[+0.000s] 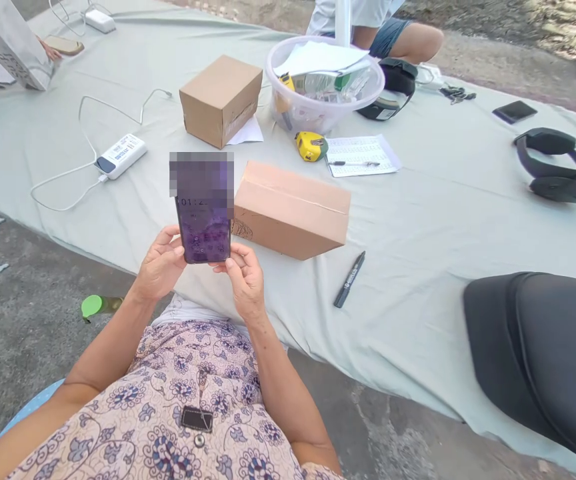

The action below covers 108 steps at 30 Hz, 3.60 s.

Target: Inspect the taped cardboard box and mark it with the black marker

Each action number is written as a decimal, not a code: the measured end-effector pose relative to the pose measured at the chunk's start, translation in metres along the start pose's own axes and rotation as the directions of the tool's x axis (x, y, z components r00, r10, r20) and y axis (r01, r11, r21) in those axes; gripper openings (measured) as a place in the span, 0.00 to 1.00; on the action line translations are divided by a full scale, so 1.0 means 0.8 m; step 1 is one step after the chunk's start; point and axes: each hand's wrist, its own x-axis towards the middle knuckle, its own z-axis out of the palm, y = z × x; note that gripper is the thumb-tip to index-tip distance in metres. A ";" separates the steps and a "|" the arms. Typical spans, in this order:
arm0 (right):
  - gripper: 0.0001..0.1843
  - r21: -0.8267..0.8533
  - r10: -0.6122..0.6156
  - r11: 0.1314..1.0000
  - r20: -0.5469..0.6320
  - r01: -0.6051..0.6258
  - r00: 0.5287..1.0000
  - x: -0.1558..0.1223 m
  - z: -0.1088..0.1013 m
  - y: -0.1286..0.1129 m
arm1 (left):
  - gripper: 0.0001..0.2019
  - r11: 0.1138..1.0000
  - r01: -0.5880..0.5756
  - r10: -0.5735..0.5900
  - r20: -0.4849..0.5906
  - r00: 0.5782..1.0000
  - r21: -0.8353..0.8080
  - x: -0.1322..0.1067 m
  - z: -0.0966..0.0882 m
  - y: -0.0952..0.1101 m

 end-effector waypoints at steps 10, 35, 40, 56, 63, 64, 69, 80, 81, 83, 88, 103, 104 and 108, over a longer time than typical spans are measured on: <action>0.18 -0.161 -0.011 0.987 -0.080 -0.002 0.997 -0.023 -0.015 -0.022 | 0.16 0.999 -0.006 0.004 -0.039 0.999 -0.052 0.025 0.054 -0.002; 0.50 0.373 0.011 0.925 0.175 -0.077 0.985 -0.071 0.054 -0.126 | 0.15 0.998 -0.040 0.035 0.094 0.995 0.058 0.018 0.116 -0.017; 0.51 0.412 0.016 0.907 0.175 -0.088 0.984 -0.070 0.056 -0.128 | 0.15 0.997 -0.033 0.026 0.088 0.996 0.077 0.016 0.117 -0.016; 0.46 0.432 0.023 0.899 0.099 -0.064 0.995 -0.068 0.058 -0.128 | 0.15 0.997 -0.061 0.056 0.104 0.993 0.046 0.015 0.117 -0.014; 0.49 0.363 0.052 0.926 0.146 -0.102 0.988 -0.076 0.060 -0.125 | 0.14 0.998 -0.050 0.047 0.071 0.996 0.036 0.019 0.111 -0.013; 0.50 0.364 0.049 0.926 0.150 -0.102 0.987 -0.077 0.059 -0.125 | 0.14 0.998 -0.055 0.053 0.074 0.996 0.029 0.020 0.110 -0.013; 0.50 0.376 0.035 0.924 0.112 -0.075 0.993 -0.075 0.058 -0.125 | 0.15 0.997 -0.075 0.074 0.088 0.993 0.010 0.021 0.109 -0.012; 0.51 0.350 0.064 0.932 0.086 -0.090 0.994 -0.072 0.062 -0.127 | 0.16 0.996 -0.082 0.079 0.079 0.994 0.035 0.020 0.105 -0.012; 0.51 0.353 0.064 0.931 0.085 -0.091 0.994 -0.072 0.062 -0.127 | 0.16 0.996 -0.082 0.079 0.079 0.994 0.034 0.020 0.105 -0.012; 0.50 0.359 0.062 0.929 0.092 -0.091 0.994 -0.072 0.061 -0.126 | 0.15 0.996 -0.084 0.082 0.082 0.993 0.023 0.020 0.104 -0.012; 0.49 0.374 0.038 0.923 0.135 -0.086 0.990 -0.073 0.062 -0.122 | 0.16 0.997 -0.080 0.079 0.060 0.995 0.020 0.020 0.102 -0.012; 0.51 0.425 0.075 0.890 0.224 -0.166 0.972 -0.076 0.066 -0.108 | 0.15 0.994 -0.107 0.106 0.051 0.993 0.012 0.022 0.090 -0.007; 0.51 0.425 0.076 0.889 0.230 -0.171 0.970 -0.076 0.066 -0.106 | 0.15 0.993 -0.114 0.113 0.050 0.992 0.018 0.022 0.089 -0.007; 0.49 0.396 0.100 0.898 0.239 -0.191 0.966 -0.075 0.066 -0.102 | 0.16 0.990 -0.134 0.132 0.038 0.990 0.039 0.024 0.082 -0.004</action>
